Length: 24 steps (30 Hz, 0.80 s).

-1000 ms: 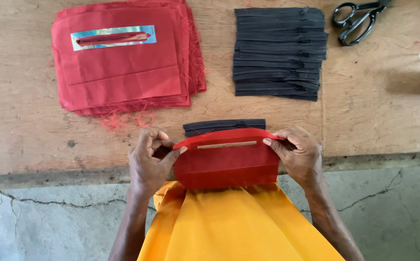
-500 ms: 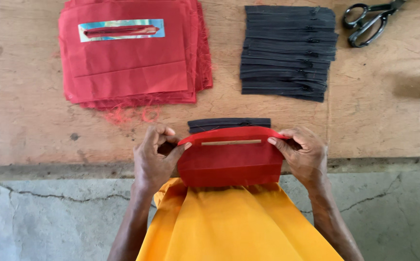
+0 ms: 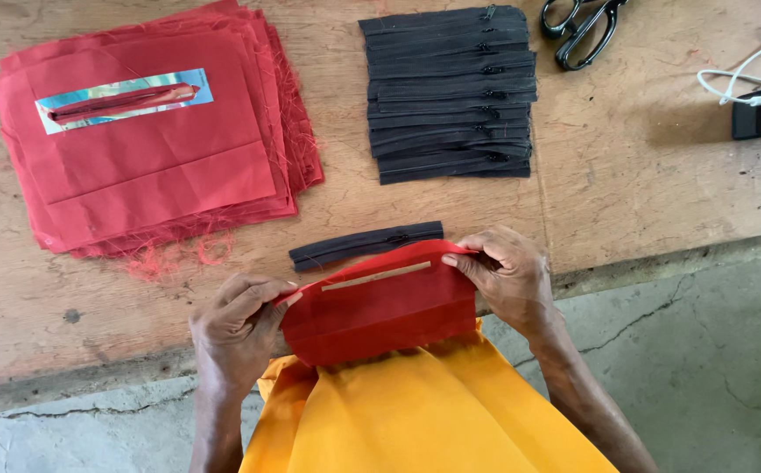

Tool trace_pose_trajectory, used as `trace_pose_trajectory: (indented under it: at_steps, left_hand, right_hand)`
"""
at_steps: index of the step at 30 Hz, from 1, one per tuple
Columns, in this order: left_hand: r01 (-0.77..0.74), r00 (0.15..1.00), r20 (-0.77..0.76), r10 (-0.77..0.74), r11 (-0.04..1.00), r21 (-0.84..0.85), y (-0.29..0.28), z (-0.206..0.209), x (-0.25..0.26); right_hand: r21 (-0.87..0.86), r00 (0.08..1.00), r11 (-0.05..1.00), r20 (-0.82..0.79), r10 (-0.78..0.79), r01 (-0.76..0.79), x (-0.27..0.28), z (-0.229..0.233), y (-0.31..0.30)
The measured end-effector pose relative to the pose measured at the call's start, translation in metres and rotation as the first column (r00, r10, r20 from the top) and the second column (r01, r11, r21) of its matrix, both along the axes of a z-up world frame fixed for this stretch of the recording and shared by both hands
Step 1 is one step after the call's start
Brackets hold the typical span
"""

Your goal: The person assembles red fabric pouches by hand-sewing black zippers into the top openings. They repeatedly pick up a pouch, align the zipper, and stitch it in place using a needle and thread, then place the finished item on a stack.

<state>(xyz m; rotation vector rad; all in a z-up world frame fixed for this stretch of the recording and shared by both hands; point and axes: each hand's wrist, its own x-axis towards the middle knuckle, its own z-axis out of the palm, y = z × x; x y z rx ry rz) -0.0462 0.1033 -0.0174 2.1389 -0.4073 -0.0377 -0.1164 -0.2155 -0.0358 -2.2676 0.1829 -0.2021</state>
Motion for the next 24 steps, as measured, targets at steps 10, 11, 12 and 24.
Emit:
trace_pose_trajectory:
  at_steps: [10,11,12,24]
  left_hand:
    - [-0.062,0.996,-0.064,0.063,0.998,0.010,-0.005,-0.005,0.008]
    - [-0.074,0.995,-0.071,0.075,0.997,0.013,-0.005,-0.004,0.009]
    - [-0.093,0.991,-0.094,0.094,0.996,0.011,-0.005,-0.004,0.009]
    - [-0.180,0.973,-0.153,0.170,0.982,-0.053,-0.010,-0.004,0.013]
  right_hand:
    - [0.077,0.998,0.995,-0.040,-0.057,0.060,0.005,-0.009,-0.006]
    - [0.077,0.995,0.994,-0.061,-0.073,0.078,0.007,-0.008,-0.006]
    - [0.069,0.996,0.995,-0.063,-0.071,0.075,0.008,-0.007,-0.005]
    - [0.048,0.989,0.995,-0.118,-0.084,0.090,0.023,0.000,-0.005]
